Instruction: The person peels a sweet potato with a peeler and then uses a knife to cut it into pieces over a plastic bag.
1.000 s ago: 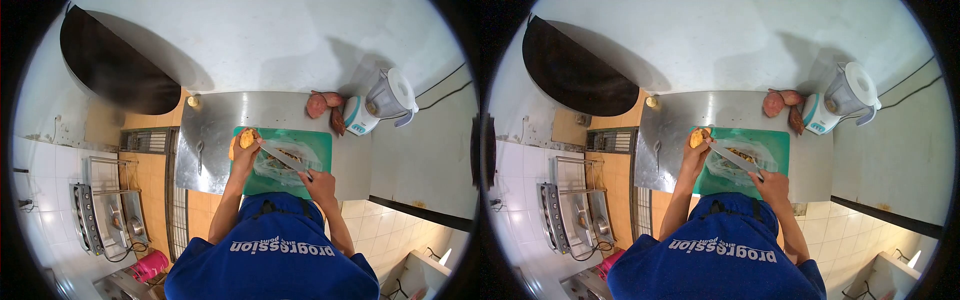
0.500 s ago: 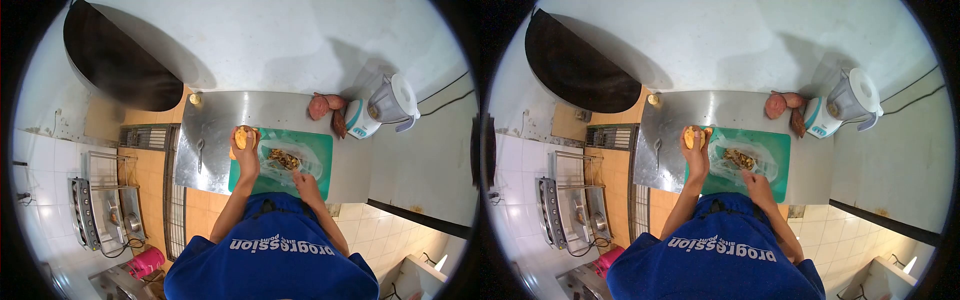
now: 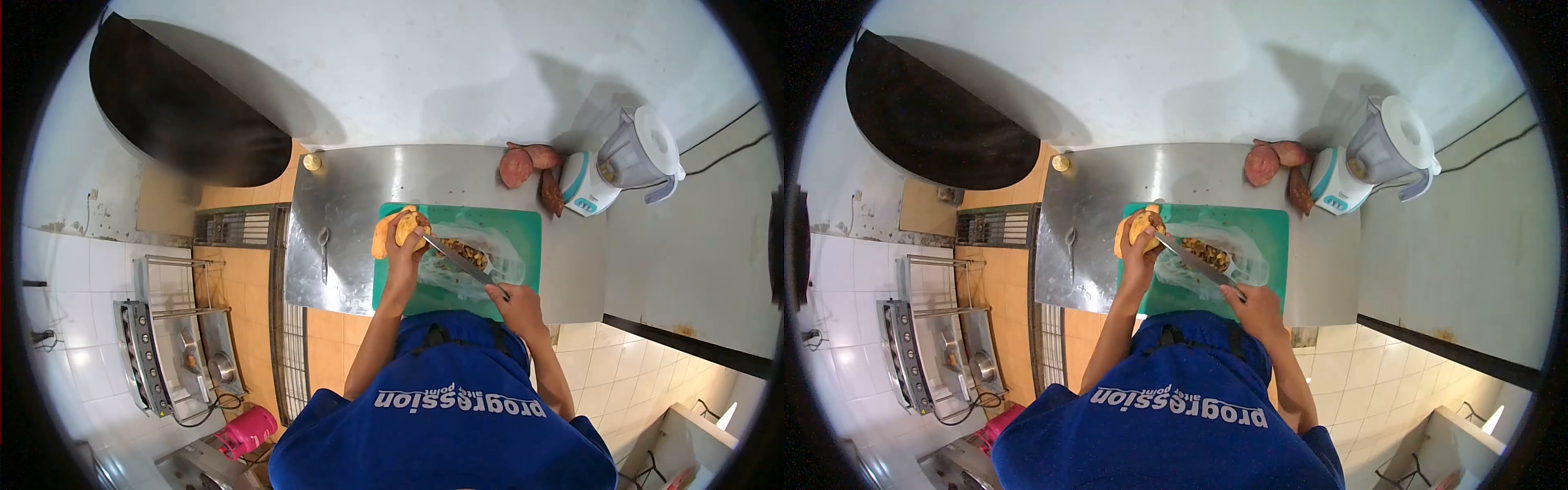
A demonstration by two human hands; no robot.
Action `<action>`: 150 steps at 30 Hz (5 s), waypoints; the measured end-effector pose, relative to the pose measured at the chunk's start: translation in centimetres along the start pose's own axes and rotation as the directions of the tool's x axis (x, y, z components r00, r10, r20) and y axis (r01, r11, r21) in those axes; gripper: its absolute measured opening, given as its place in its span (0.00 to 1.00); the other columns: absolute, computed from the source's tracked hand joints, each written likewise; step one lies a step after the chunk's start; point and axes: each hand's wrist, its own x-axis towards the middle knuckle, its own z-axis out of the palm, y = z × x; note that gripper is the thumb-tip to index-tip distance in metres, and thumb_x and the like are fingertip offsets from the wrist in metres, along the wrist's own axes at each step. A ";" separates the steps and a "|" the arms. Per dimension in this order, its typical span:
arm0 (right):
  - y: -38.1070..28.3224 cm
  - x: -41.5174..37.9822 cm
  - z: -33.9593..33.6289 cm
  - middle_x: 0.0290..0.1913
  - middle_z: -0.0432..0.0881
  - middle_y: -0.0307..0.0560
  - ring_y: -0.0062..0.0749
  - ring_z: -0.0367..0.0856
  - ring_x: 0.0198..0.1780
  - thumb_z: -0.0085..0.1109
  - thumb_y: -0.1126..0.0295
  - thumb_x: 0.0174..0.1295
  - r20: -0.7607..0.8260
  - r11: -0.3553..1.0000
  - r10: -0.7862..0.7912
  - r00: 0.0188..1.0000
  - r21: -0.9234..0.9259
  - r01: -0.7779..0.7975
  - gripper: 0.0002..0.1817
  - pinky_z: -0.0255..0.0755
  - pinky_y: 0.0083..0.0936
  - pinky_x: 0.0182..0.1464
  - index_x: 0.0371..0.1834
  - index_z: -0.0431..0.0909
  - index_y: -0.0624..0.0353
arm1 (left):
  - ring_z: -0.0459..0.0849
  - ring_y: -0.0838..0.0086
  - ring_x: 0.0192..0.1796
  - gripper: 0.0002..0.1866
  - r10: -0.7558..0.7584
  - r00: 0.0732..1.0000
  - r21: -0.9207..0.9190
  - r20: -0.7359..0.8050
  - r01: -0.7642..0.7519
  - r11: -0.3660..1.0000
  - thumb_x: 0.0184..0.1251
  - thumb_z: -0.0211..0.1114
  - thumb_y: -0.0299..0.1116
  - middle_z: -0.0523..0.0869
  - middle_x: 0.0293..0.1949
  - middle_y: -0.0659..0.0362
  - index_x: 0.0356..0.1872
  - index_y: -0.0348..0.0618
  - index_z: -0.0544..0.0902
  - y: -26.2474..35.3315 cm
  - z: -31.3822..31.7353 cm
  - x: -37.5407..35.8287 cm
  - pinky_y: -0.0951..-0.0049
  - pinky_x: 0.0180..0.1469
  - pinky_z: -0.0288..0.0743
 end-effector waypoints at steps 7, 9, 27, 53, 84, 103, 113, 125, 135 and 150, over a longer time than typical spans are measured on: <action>1.1 0.1 -0.3 0.19 0.77 0.56 0.57 0.78 0.25 0.56 0.40 0.73 0.033 0.996 -0.055 0.998 -0.074 0.057 0.32 0.68 0.47 0.30 0.24 0.83 0.59 | 0.86 0.65 0.55 0.30 -0.194 0.973 0.057 0.125 0.188 0.981 0.67 0.69 0.28 0.81 0.56 0.53 0.70 0.39 0.71 2.1 -1.8 0.8 0.60 0.56 0.89; 1.4 0.4 -0.2 0.19 0.79 0.57 0.57 0.82 0.27 0.57 0.39 0.72 -0.032 0.978 -0.112 0.993 -0.182 0.104 0.32 0.72 0.47 0.32 0.25 0.86 0.58 | 0.86 0.68 0.52 0.31 -0.305 0.927 0.035 0.220 0.305 0.952 0.66 0.72 0.28 0.83 0.52 0.56 0.69 0.36 0.71 2.8 -2.5 0.9 0.63 0.51 0.90; -0.8 0.7 2.9 0.25 0.80 0.64 0.65 0.81 0.32 0.52 0.41 0.75 0.009 0.992 0.064 0.998 0.108 -0.065 0.33 0.71 0.52 0.38 0.30 0.84 0.63 | 0.79 0.68 0.62 0.31 0.434 0.901 0.385 -0.021 -0.393 0.835 0.72 0.70 0.28 0.76 0.60 0.55 0.72 0.42 0.66 -2.0 -0.4 0.2 0.62 0.63 0.79; -2.0 -0.1 -4.1 0.23 0.83 0.57 0.57 0.85 0.30 0.54 0.37 0.72 0.060 0.985 0.012 0.998 -0.171 -0.001 0.34 0.77 0.46 0.39 0.31 0.90 0.59 | 0.86 0.57 0.57 0.33 0.142 0.981 0.087 0.132 -0.155 0.984 0.68 0.67 0.20 0.79 0.58 0.50 0.72 0.43 0.63 -1.5 -2.4 1.0 0.57 0.66 0.81; 0.0 -4.3 -0.8 0.31 0.84 0.68 0.68 0.83 0.38 0.51 0.38 0.74 0.085 0.974 0.219 0.972 -0.078 -0.213 0.35 0.74 0.55 0.45 0.32 0.88 0.62 | 0.80 0.68 0.58 0.34 0.427 0.904 0.523 0.032 -0.379 0.764 0.64 0.76 0.24 0.78 0.56 0.52 0.66 0.35 0.67 -6.5 -0.9 -1.7 0.68 0.64 0.76; 2.2 -5.3 -0.1 0.34 0.85 0.68 0.67 0.82 0.43 0.49 0.40 0.76 0.126 0.968 0.252 0.960 -0.029 -0.250 0.33 0.74 0.55 0.48 0.35 0.87 0.62 | 0.83 0.66 0.57 0.30 -0.127 0.992 -0.099 0.009 0.127 0.987 0.72 0.72 0.33 0.79 0.55 0.52 0.67 0.42 0.66 -6.5 -1.5 -2.1 0.58 0.60 0.84; 1.3 -3.6 0.5 0.26 0.82 0.64 0.66 0.82 0.35 0.54 0.42 0.74 0.002 0.996 0.064 0.998 -0.056 -0.063 0.31 0.73 0.55 0.41 0.29 0.84 0.61 | 0.86 0.61 0.59 0.25 -0.183 0.942 -0.203 0.281 0.245 0.948 0.77 0.68 0.38 0.79 0.57 0.57 0.67 0.47 0.66 -5.9 -1.2 -2.6 0.55 0.63 0.83; 2.7 0.6 1.7 0.25 0.85 0.53 0.54 0.84 0.27 0.61 0.40 0.69 -0.224 0.940 -0.249 0.942 -0.291 0.179 0.27 0.75 0.46 0.29 0.33 0.84 0.56 | 0.78 0.61 0.68 0.31 -0.216 0.943 0.021 0.255 0.218 0.976 0.80 0.63 0.42 0.72 0.67 0.54 0.75 0.48 0.60 -2.5 -0.1 -2.6 0.54 0.67 0.81; 4.1 4.9 2.3 0.23 0.80 0.57 0.56 0.80 0.24 0.57 0.49 0.76 -0.512 0.989 -0.056 0.857 -0.146 -0.022 0.24 0.69 0.46 0.28 0.33 0.82 0.60 | 0.86 0.64 0.57 0.33 -0.197 0.851 0.384 0.487 -0.006 0.923 0.75 0.69 0.33 0.80 0.59 0.55 0.75 0.46 0.64 -0.2 -0.7 -2.4 0.64 0.51 0.87; -3.0 1.7 1.6 0.24 0.80 0.57 0.58 0.83 0.29 0.63 0.46 0.70 -0.131 0.956 -0.184 0.974 0.205 0.208 0.25 0.73 0.45 0.34 0.55 0.80 0.56 | 0.74 0.70 0.69 0.52 -0.113 0.848 0.153 0.518 0.038 0.988 0.55 0.86 0.34 0.73 0.65 0.58 0.77 0.45 0.59 -2.4 0.2 -3.0 0.68 0.70 0.74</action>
